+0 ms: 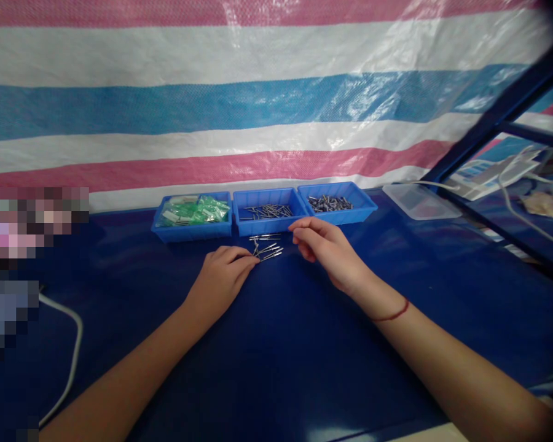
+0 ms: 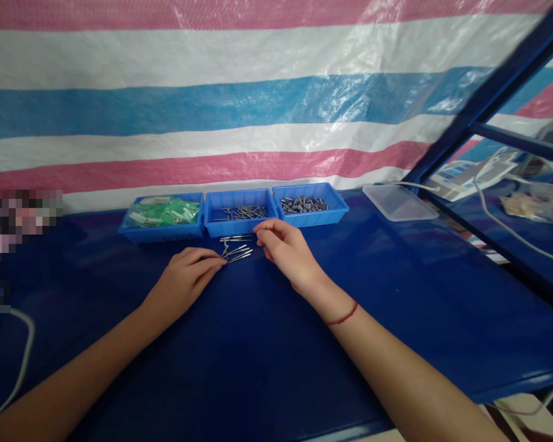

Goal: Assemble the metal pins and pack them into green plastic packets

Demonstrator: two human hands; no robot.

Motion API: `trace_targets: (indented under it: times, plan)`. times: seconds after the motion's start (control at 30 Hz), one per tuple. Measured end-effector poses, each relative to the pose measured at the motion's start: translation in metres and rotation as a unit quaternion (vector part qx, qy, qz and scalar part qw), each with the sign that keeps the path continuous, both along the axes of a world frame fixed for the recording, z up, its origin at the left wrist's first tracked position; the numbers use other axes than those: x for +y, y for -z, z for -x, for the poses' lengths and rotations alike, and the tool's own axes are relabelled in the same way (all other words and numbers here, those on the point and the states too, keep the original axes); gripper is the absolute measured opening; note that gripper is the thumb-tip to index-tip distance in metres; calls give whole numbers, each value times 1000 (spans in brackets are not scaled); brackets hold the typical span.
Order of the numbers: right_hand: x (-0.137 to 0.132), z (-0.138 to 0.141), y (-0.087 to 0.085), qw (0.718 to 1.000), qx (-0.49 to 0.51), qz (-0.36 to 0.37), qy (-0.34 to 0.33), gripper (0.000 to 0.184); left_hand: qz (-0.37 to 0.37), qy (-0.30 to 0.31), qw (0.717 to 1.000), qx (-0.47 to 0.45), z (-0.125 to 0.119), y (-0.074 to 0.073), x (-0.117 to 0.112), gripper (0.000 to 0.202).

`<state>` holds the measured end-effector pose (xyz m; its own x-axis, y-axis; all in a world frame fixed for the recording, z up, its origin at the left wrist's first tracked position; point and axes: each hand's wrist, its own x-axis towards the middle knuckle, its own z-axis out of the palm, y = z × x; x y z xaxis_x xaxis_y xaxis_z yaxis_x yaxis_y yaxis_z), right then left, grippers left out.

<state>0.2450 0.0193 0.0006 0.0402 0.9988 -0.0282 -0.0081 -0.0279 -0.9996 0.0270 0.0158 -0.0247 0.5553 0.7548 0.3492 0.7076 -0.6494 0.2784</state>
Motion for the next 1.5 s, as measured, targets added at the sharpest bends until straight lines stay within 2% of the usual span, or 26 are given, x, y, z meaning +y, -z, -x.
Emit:
trace_targets:
  times: [0.2,0.37,0.5,0.77,1.1,1.2,1.33,1.5]
  plan:
    - [0,3,10,989,-128,-49,-52,14,13,9,999,-34,2,1,1,22]
    - [-10,11,13,955,-260,-133,-58,14,42,-20,984,-171,-1,-2,-6,23]
    - [-20,21,10,964,-201,-141,-98,16,99,-26,966,-237,-7,-6,-17,20]
    - [-24,26,7,980,-110,-143,-84,12,159,-32,949,-272,-7,1,-19,19]
    - [-28,25,4,967,-142,-194,-83,10,194,-10,940,-282,-11,-9,-22,21]
    - [-29,24,1,963,-153,-206,-85,10,189,-9,942,-276,-12,-10,-21,15]
    - [-29,23,0,960,-166,-209,-82,11,171,-12,946,-275,-11,-9,-21,11]
    - [-27,23,3,961,-184,-190,-79,10,181,-28,933,-309,-10,-3,-20,11]
